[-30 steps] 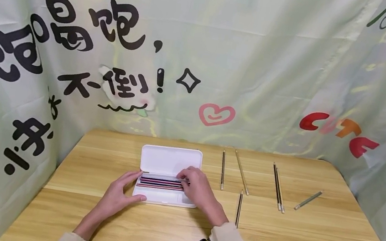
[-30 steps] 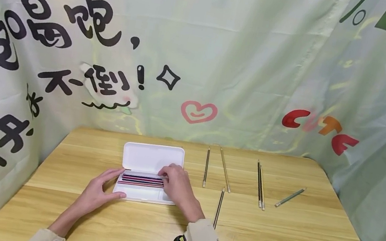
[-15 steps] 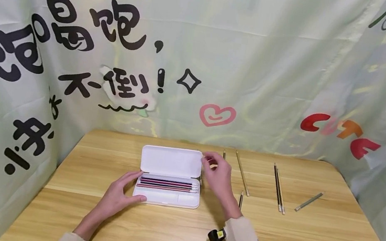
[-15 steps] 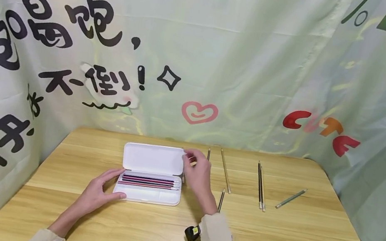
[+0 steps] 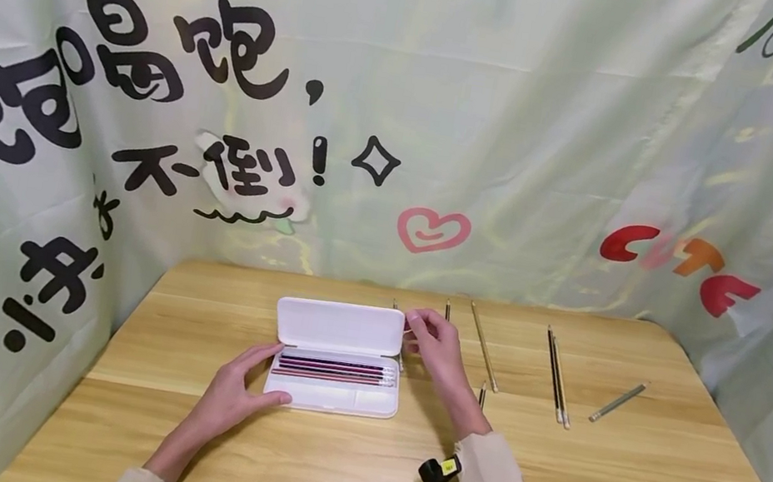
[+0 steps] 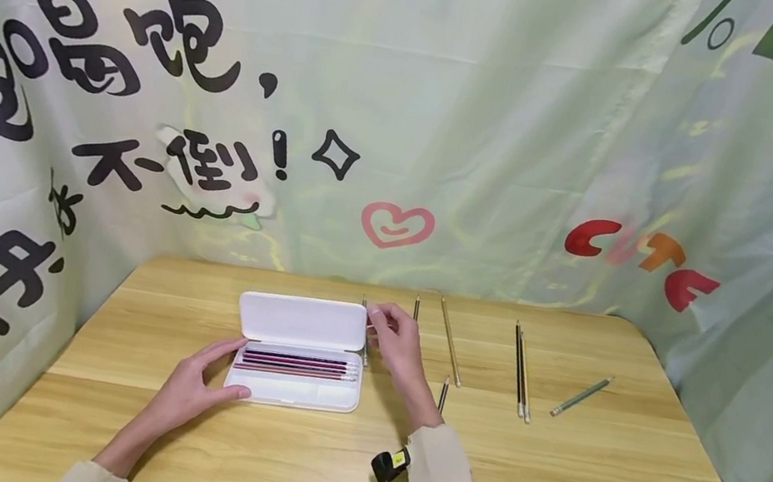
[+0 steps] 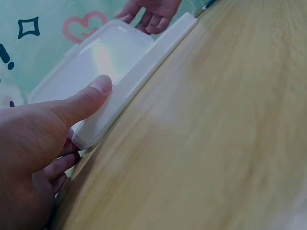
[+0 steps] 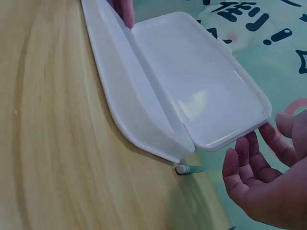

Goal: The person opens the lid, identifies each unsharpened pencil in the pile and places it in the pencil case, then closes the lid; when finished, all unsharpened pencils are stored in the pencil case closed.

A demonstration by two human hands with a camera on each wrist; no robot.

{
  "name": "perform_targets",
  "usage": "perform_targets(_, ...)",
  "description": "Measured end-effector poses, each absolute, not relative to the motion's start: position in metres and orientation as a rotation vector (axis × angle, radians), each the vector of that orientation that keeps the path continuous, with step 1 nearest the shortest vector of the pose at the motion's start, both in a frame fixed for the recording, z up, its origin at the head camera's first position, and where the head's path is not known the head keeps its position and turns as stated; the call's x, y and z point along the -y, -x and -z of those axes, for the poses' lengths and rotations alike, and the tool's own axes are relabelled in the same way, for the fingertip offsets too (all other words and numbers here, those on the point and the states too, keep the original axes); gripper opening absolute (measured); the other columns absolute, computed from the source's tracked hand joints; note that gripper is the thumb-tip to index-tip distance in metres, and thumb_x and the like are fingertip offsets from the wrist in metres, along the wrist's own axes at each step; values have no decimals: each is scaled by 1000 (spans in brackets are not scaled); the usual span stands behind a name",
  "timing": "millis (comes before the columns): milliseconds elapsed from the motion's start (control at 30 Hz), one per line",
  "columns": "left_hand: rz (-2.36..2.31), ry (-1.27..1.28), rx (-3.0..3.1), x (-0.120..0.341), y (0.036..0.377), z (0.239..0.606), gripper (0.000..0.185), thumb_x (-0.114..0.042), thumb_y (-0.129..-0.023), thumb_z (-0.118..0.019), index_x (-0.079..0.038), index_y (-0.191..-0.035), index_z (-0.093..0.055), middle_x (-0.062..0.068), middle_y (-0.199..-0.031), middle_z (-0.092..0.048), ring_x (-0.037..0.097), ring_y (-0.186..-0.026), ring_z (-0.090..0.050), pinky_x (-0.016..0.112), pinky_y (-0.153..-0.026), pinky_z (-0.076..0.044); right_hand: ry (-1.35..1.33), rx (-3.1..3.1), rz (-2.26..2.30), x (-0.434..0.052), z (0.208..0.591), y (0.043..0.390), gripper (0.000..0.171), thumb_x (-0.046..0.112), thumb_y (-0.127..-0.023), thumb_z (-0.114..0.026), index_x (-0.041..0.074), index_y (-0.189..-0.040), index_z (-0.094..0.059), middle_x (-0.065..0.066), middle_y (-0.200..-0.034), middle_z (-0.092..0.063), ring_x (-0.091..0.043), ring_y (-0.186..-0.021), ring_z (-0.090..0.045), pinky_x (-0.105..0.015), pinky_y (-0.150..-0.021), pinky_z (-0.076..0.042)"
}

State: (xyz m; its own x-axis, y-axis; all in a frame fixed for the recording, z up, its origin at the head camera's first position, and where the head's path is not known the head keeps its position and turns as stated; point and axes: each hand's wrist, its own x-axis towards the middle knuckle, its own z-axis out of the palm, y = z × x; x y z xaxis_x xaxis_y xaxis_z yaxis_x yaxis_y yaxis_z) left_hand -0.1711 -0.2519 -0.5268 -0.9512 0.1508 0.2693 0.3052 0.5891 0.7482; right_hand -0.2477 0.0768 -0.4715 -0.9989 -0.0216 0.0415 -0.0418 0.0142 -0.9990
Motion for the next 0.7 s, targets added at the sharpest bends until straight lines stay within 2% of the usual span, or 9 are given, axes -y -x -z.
perform_targets(200, 1343, 350, 2620, 249, 172, 525, 84, -35, -73, -95, -10, -143, -55, 11, -145, -59, 35, -138, -50, 57, -115, -35, -152, 2334, -2217, -86, 466, 231, 26, 18, -103, -64, -7, -106, -68, -14, -99, -67, -32, -93, -62, -47, -87, -58)
perform_targets(367, 1395, 337, 2586, 249, 173, 525, 97, -30, -71, -96, -7, -148, -42, 19, -141, -60, 38, -134, -53, 58, -114, -36, -358, 2525, -2164, -101, 466, 215, 32, 21, -100, -70, -5, -117, -68, -17, -108, -68, -34, -96, -66, -47, -86, -59)
perform_targets(467, 1401, 366, 2588, 250, 173, 525, 97, -30, -72, -96, -8, -151, -44, 17, -143, -60, 36, -132, -55, 56, -113, -38, -498, 2643, -2098, -108, 469, 208, 39, 22, -99, -72, -5, -127, -65, -19, -113, -66, -37, -99, -67, -48, -84, -60)
perform_targets(567, 1376, 404, 2603, 252, 172, 525, 92, -33, -72, -95, -12, -149, -51, 10, -144, -59, 29, -133, -53, 49, -113, -38, -618, 2722, -2014, -110, 471, 204, 47, 21, -98, -72, -4, -135, -60, -19, -111, -63, -36, -96, -67, -45, -80, -61)
perform_targets(700, 1382, 430, 2613, 253, 167, 525, 82, -35, -81, -89, -15, -151, -51, 6, -147, -55, 27, -137, -49, 24, -112, -36, -701, 2794, -1873, -109, 473, 202, 53, 22, -97, -74, -1, -141, -56, -15, -108, -63, -29, -94, -64, -35, -77, -58)
